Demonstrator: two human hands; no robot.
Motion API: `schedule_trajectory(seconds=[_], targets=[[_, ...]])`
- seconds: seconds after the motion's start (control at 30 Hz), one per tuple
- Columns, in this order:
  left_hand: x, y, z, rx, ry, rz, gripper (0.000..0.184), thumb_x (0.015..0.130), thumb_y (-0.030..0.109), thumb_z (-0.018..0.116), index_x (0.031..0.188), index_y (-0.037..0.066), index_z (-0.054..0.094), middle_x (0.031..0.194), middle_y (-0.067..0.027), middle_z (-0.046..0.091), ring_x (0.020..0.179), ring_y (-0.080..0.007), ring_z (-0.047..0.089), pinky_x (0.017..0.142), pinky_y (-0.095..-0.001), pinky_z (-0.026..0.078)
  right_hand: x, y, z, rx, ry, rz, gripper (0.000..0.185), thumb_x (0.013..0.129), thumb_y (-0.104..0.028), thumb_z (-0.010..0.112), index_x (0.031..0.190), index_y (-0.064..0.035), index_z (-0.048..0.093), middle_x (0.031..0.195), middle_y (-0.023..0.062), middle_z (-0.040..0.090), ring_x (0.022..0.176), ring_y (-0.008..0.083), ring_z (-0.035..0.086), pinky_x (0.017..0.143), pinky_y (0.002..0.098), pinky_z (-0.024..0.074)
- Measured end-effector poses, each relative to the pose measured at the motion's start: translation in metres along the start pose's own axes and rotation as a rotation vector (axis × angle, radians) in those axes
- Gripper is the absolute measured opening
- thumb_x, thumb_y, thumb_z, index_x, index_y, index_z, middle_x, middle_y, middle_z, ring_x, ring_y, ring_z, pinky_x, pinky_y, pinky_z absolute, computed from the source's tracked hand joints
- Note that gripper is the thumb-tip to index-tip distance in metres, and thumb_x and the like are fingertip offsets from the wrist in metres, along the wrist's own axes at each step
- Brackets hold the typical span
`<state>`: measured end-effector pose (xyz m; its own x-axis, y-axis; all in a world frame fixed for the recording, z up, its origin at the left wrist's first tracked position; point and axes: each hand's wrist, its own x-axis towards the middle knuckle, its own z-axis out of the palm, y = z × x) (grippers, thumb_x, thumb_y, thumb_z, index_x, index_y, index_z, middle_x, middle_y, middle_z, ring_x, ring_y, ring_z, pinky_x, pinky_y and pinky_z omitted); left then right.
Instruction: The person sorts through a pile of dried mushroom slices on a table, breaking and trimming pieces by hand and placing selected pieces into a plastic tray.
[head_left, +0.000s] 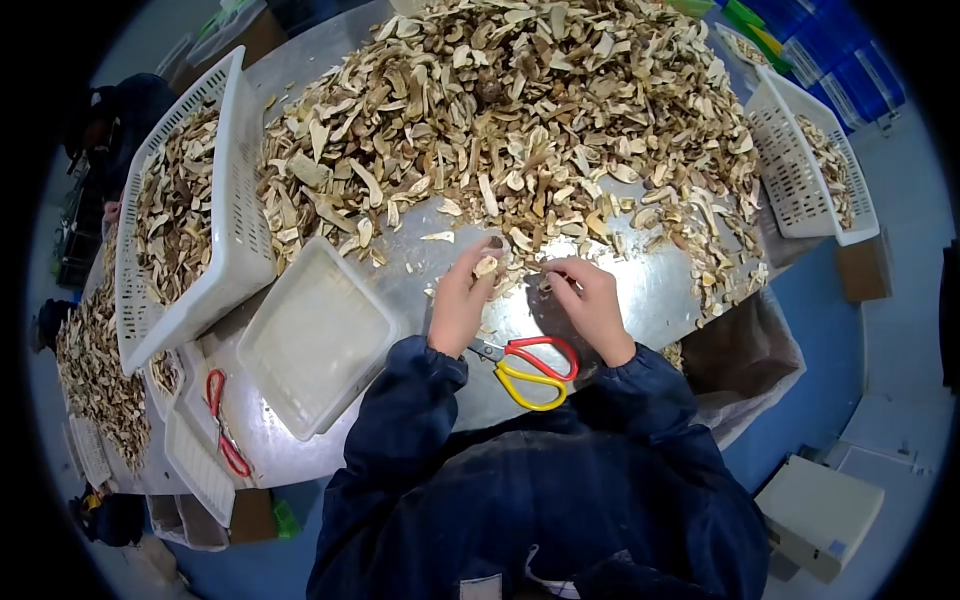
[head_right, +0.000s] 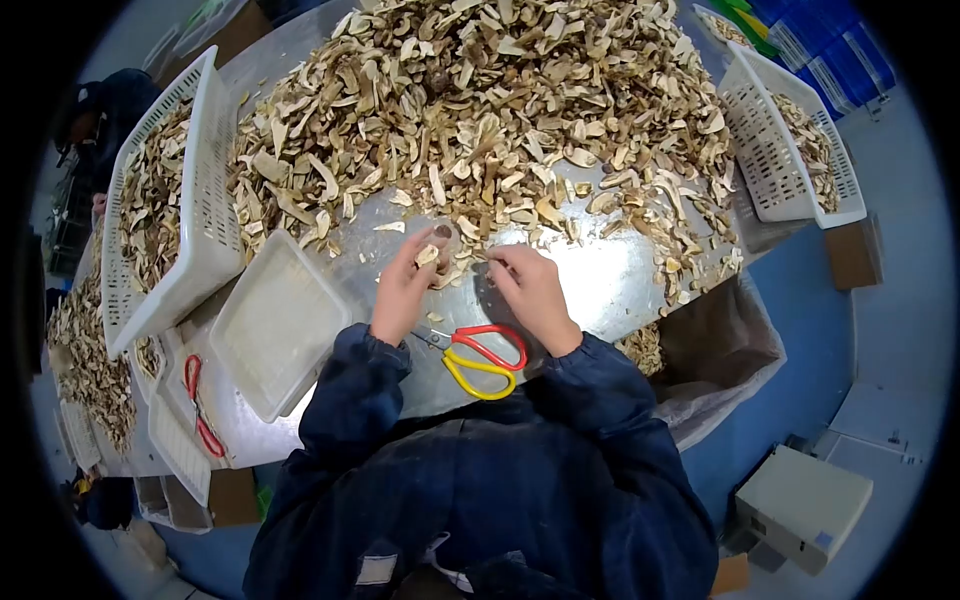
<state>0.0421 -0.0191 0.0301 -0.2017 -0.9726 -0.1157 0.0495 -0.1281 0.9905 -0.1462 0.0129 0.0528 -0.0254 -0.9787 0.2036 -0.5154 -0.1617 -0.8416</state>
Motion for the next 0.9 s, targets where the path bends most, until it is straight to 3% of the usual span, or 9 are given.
schedule_trajectory(seconds=[0.1, 0.2, 0.23, 0.4, 0.47, 0.57, 0.7, 0.87, 0.9], targets=[[-0.012, 0.014, 0.001, -0.137, -0.073, -0.071, 0.025, 0.083, -0.001, 0.054, 0.107, 0.003, 0.058, 0.102, -0.0079, 0.060, 0.095, -0.0176, 0.061, 0.079, -0.0269, 0.047, -0.003, -0.014, 0.012, 0.189, -0.095, 0.145, 0.017, 0.083, -0.013, 0.061, 0.094, 0.0006, 0.063, 0.076, 0.0124, 0.065, 0.063, 0.0190, 0.061, 0.058, 0.0270, 0.0461], [-0.020, 0.013, 0.005, 0.201, -0.063, 0.207, 0.026, 0.082, -0.002, 0.056, 0.107, 0.003, 0.059, 0.097, -0.0063, 0.057, 0.088, -0.0184, 0.059, 0.077, -0.0260, 0.047, -0.007, -0.022, 0.018, 0.398, -0.195, 0.339, 0.016, 0.084, -0.014, 0.060, 0.090, 0.0000, 0.063, 0.064, 0.0071, 0.059, 0.056, 0.0109, 0.055, 0.053, 0.0247, 0.0422], [-0.022, 0.014, 0.007, 0.267, -0.087, 0.202, 0.031, 0.079, -0.002, 0.060, 0.109, 0.006, 0.058, 0.090, -0.0027, 0.049, 0.080, -0.0108, 0.051, 0.067, -0.0211, 0.043, -0.009, -0.019, 0.019, 0.388, -0.197, 0.331, 0.015, 0.084, -0.014, 0.060, 0.088, 0.0001, 0.062, 0.062, 0.0059, 0.057, 0.055, 0.0098, 0.053, 0.052, 0.0244, 0.0411], [-0.033, 0.024, 0.015, 0.376, -0.163, 0.104, 0.031, 0.077, 0.000, 0.060, 0.109, 0.003, 0.058, 0.092, -0.0107, 0.053, 0.078, -0.0220, 0.056, 0.068, -0.0296, 0.047, -0.022, 0.002, 0.014, 0.341, -0.194, 0.346, 0.013, 0.083, -0.012, 0.058, 0.079, 0.0007, 0.057, 0.057, 0.0017, 0.050, 0.053, 0.0061, 0.044, 0.050, 0.0232, 0.0367], [-0.036, 0.022, 0.015, 0.301, -0.127, 0.103, 0.031, 0.077, 0.001, 0.060, 0.109, 0.003, 0.058, 0.092, -0.0107, 0.054, 0.077, -0.0219, 0.056, 0.068, -0.0294, 0.047, -0.030, 0.012, 0.006, 0.331, -0.091, 0.346, 0.012, 0.081, -0.010, 0.057, 0.077, 0.0013, 0.058, 0.056, 0.0007, 0.051, 0.054, 0.0047, 0.044, 0.050, 0.0228, 0.0364], [-0.021, 0.020, -0.003, 0.545, -0.010, 0.190, 0.031, 0.079, 0.002, 0.060, 0.109, 0.008, 0.060, 0.098, -0.0105, 0.059, 0.086, -0.0198, 0.057, 0.069, -0.0283, 0.046, -0.038, 0.022, -0.015, 0.197, 0.059, 0.353, 0.014, 0.079, -0.010, 0.058, 0.072, 0.0019, 0.058, 0.056, -0.0025, 0.049, 0.055, 0.0025, 0.040, 0.048, 0.0208, 0.0314], [0.020, 0.016, -0.010, 0.811, 0.043, 0.394, 0.024, 0.079, 0.003, 0.058, 0.103, 0.007, 0.062, 0.097, -0.0132, 0.060, 0.090, -0.0298, 0.057, 0.075, -0.0342, 0.047, -0.040, 0.055, -0.059, -0.014, 0.332, 0.453, 0.018, 0.081, -0.014, 0.058, 0.075, 0.0025, 0.062, 0.057, 0.0079, 0.059, 0.052, 0.0097, 0.052, 0.049, 0.0269, 0.0411], [0.049, 0.000, 0.003, 0.964, -0.032, 0.366, 0.014, 0.078, 0.005, 0.057, 0.090, 0.003, 0.064, 0.091, -0.0130, 0.061, 0.089, -0.0326, 0.058, 0.077, -0.0372, 0.046, -0.056, 0.071, -0.108, -0.358, 0.533, 0.542, 0.030, 0.083, -0.026, 0.061, 0.076, 0.0032, 0.063, 0.056, 0.0091, 0.058, 0.050, 0.0124, 0.052, 0.047, 0.0299, 0.0391], [0.051, -0.002, 0.002, 0.928, -0.011, 0.341, 0.014, 0.079, 0.005, 0.057, 0.090, 0.003, 0.064, 0.089, -0.0132, 0.061, 0.087, -0.0327, 0.058, 0.076, -0.0370, 0.047, -0.055, 0.058, -0.112, -0.204, 0.520, 0.597, 0.029, 0.086, -0.027, 0.058, 0.085, 0.0012, 0.064, 0.056, 0.0068, 0.058, 0.049, 0.0119, 0.051, 0.045, 0.0278, 0.0363]])
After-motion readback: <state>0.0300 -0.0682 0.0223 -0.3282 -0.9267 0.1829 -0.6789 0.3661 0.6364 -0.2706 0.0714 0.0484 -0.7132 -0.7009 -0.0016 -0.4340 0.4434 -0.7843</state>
